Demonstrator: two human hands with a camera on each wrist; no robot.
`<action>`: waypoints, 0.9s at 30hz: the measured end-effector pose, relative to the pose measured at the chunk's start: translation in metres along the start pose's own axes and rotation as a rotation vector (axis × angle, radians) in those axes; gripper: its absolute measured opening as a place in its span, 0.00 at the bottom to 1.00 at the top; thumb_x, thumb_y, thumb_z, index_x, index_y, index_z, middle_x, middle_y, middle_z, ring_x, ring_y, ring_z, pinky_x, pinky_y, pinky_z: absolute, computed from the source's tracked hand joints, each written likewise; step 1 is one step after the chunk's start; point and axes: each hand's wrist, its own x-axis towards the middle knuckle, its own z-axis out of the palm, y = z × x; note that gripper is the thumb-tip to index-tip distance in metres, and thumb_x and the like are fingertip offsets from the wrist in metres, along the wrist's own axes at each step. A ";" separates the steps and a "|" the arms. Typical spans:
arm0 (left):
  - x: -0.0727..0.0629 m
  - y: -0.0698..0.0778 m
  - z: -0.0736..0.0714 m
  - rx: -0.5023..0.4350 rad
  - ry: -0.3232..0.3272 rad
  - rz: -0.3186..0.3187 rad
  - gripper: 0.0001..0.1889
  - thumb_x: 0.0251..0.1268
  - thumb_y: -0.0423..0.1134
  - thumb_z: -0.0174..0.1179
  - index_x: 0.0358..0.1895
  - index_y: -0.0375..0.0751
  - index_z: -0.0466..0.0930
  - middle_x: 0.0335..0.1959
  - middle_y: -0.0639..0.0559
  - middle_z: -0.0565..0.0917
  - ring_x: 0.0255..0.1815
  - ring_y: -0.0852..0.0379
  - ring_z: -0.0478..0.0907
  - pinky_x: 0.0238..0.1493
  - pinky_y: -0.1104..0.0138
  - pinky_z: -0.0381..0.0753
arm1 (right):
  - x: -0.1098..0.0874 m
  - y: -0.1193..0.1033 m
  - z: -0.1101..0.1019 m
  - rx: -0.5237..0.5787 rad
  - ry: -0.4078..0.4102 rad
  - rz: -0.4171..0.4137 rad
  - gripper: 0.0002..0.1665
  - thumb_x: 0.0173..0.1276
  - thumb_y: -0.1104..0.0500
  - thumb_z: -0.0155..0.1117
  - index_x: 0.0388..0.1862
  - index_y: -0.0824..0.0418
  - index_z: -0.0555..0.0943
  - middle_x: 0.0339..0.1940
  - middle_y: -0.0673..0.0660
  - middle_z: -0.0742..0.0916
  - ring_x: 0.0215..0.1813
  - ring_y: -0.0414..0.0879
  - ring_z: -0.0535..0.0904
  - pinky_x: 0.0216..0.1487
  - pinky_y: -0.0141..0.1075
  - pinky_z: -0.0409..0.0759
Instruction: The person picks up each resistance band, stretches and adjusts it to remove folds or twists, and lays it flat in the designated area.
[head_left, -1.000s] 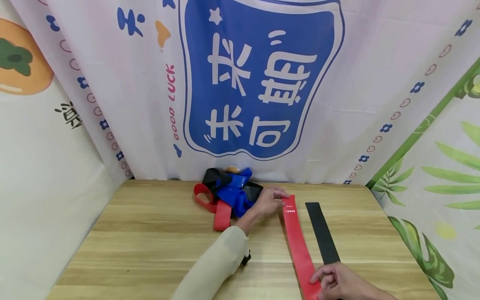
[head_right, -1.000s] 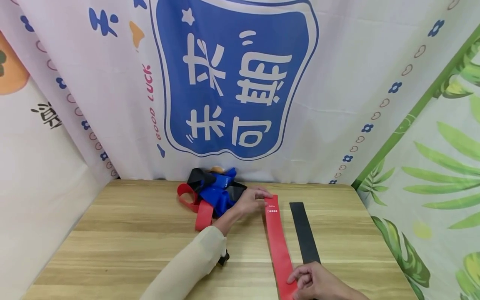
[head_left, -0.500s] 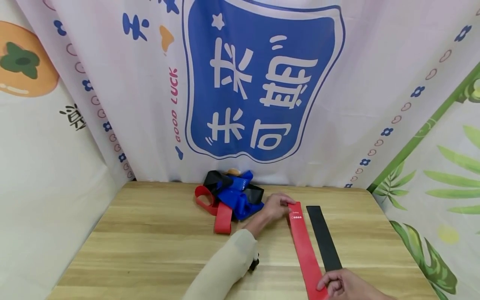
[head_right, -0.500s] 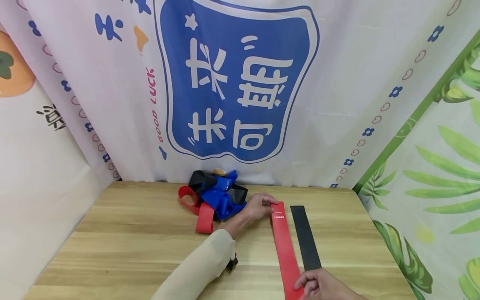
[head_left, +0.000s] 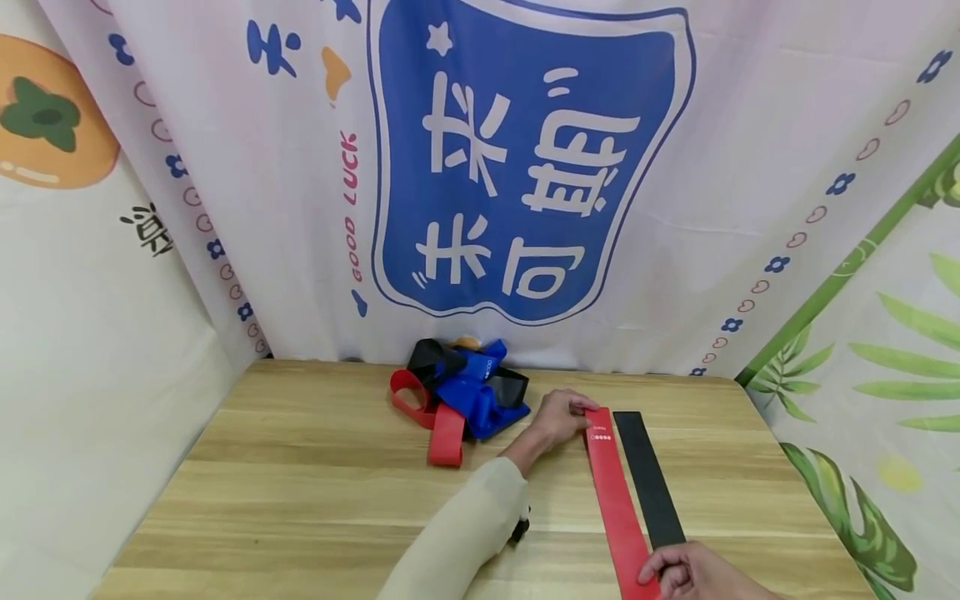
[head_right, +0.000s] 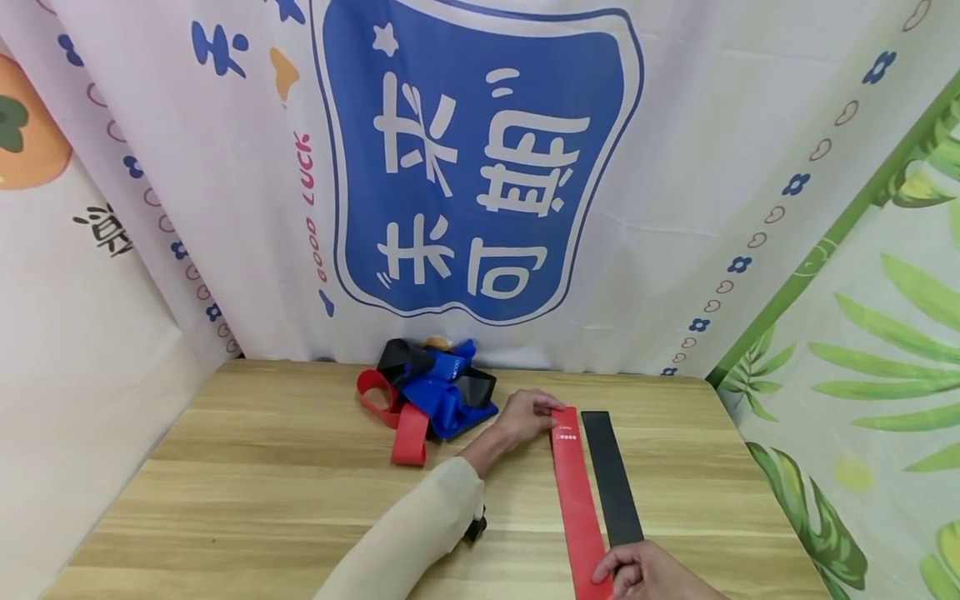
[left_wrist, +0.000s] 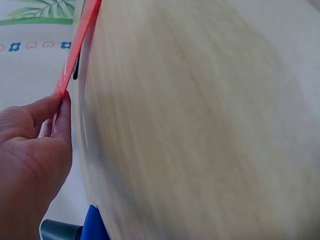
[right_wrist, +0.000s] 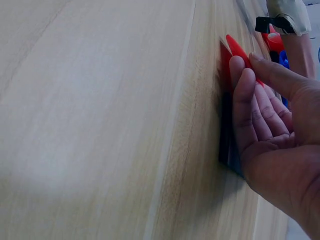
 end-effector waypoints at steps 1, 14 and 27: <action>0.001 0.000 0.001 0.001 0.002 -0.007 0.15 0.64 0.23 0.71 0.49 0.43 0.94 0.49 0.54 0.86 0.44 0.63 0.80 0.50 0.69 0.85 | -0.001 0.000 0.000 -0.007 0.003 0.000 0.18 0.71 0.63 0.73 0.53 0.74 0.82 0.32 0.51 0.87 0.32 0.35 0.81 0.36 0.22 0.79; 0.002 -0.005 0.003 0.058 -0.012 -0.007 0.15 0.67 0.25 0.70 0.52 0.43 0.92 0.52 0.52 0.89 0.47 0.61 0.83 0.51 0.68 0.85 | -0.001 -0.006 0.007 -0.103 0.119 0.135 0.17 0.67 0.60 0.78 0.52 0.64 0.85 0.31 0.56 0.89 0.33 0.44 0.83 0.34 0.27 0.78; 0.008 -0.005 0.011 0.090 -0.015 0.007 0.14 0.67 0.25 0.69 0.52 0.42 0.92 0.49 0.51 0.90 0.44 0.62 0.84 0.50 0.69 0.86 | -0.006 -0.008 0.007 -0.108 0.120 0.147 0.14 0.69 0.62 0.75 0.51 0.62 0.85 0.28 0.57 0.89 0.29 0.42 0.82 0.28 0.26 0.73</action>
